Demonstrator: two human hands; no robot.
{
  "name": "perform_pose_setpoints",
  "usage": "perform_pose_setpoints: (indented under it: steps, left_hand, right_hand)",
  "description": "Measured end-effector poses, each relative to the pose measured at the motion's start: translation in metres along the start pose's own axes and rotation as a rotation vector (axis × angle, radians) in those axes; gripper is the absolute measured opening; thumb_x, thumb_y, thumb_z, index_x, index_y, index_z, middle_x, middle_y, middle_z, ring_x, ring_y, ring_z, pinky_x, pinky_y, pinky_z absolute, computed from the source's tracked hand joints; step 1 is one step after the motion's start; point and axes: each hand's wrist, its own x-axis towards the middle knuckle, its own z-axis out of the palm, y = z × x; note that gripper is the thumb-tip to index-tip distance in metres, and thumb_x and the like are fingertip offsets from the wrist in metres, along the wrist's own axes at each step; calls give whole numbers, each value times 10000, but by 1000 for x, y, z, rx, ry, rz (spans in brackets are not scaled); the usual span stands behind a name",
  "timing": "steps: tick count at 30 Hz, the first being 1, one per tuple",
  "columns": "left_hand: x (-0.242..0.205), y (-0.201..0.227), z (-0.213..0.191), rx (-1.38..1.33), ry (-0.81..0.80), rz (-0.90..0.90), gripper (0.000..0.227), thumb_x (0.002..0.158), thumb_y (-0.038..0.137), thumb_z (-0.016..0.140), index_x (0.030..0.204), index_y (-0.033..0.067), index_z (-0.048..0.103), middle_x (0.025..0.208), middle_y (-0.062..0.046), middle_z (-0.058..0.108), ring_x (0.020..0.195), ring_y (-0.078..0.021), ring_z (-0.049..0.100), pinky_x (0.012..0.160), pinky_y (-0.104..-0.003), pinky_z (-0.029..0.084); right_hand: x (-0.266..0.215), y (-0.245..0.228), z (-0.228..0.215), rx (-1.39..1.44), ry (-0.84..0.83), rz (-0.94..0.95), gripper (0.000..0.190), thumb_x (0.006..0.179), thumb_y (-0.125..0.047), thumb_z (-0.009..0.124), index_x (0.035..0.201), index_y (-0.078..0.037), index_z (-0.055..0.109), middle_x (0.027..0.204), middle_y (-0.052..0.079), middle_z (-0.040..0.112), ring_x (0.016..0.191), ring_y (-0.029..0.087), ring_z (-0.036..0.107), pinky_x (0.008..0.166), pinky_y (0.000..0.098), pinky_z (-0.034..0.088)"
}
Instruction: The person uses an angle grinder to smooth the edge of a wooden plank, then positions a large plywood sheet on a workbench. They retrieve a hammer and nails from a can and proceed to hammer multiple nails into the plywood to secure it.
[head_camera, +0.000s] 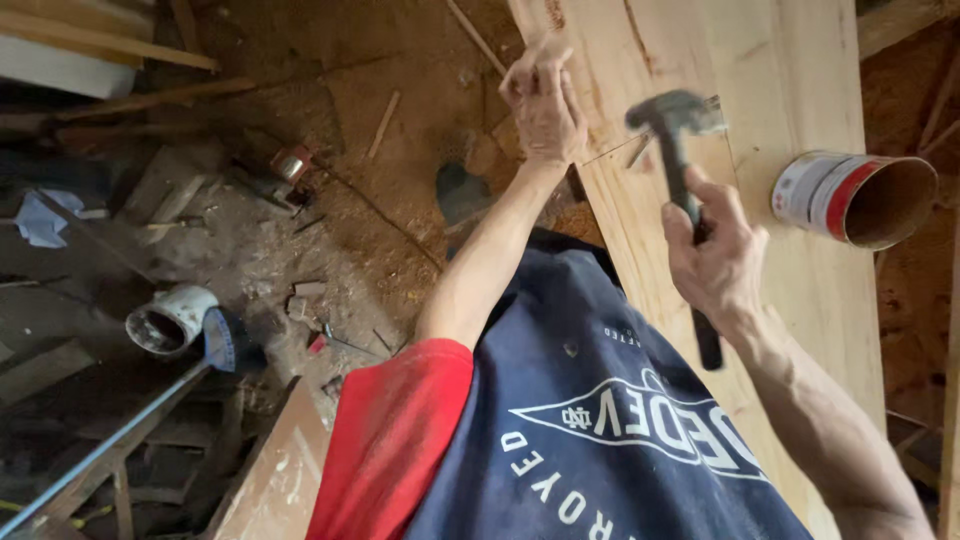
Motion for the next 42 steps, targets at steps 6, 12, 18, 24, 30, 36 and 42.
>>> perform_pose_setpoints:
  steps: [6,12,18,24,30,36,42]
  left_hand:
    - [-7,-6,8,45,-34,-1,247,1085,212,443,1309,173,538,1316,-116,547,1285,-298,485,1161,-493,313]
    - [-6,-6,4,49,-21,41,241,1086,224,440,1299,159,535,1391,-146,534,1340,-305,449,1165,-509,310]
    - [1,25,-35,158,-90,83,258,1069,289,497,1279,176,597,1399,-129,553,1336,-348,482,1125,-530,345]
    - [-34,75,-51,279,-450,172,405,935,422,670,1240,156,649,1246,-137,593,1126,-327,536,949,-534,395]
    - [-70,98,-23,223,-468,358,336,914,199,673,1249,170,669,1125,-56,693,1072,-293,635,937,-468,475]
    - [-97,97,-25,33,-562,436,238,946,78,643,1177,132,664,1084,-116,704,1005,-348,677,874,-445,550]
    - [-104,97,-60,-121,-624,414,242,940,63,634,1166,138,677,1062,-82,735,980,-311,694,883,-405,567]
  right_hand:
    - [-6,0,15,-74,-108,-104,353,950,-206,734,1275,-74,692,748,194,709,646,318,714,602,412,554]
    - [-17,1,25,9,-36,-59,289,1008,-209,669,1281,-116,692,721,216,667,600,328,683,576,436,528]
    - [-42,58,31,145,127,-137,388,947,-195,721,1298,-50,642,707,181,666,577,302,679,553,414,522]
    - [-69,135,38,2,381,-287,260,966,-221,759,1166,-75,680,879,159,708,706,316,704,606,400,551]
    - [-43,180,44,-80,501,-72,126,1024,-220,749,1029,-94,761,926,145,725,866,359,703,759,457,566]
    - [54,181,45,80,558,79,192,959,-262,734,1005,-80,776,958,191,713,842,380,687,716,501,535]
    - [90,169,66,-131,636,82,121,943,-167,696,981,-74,765,1035,176,704,929,389,680,768,515,536]
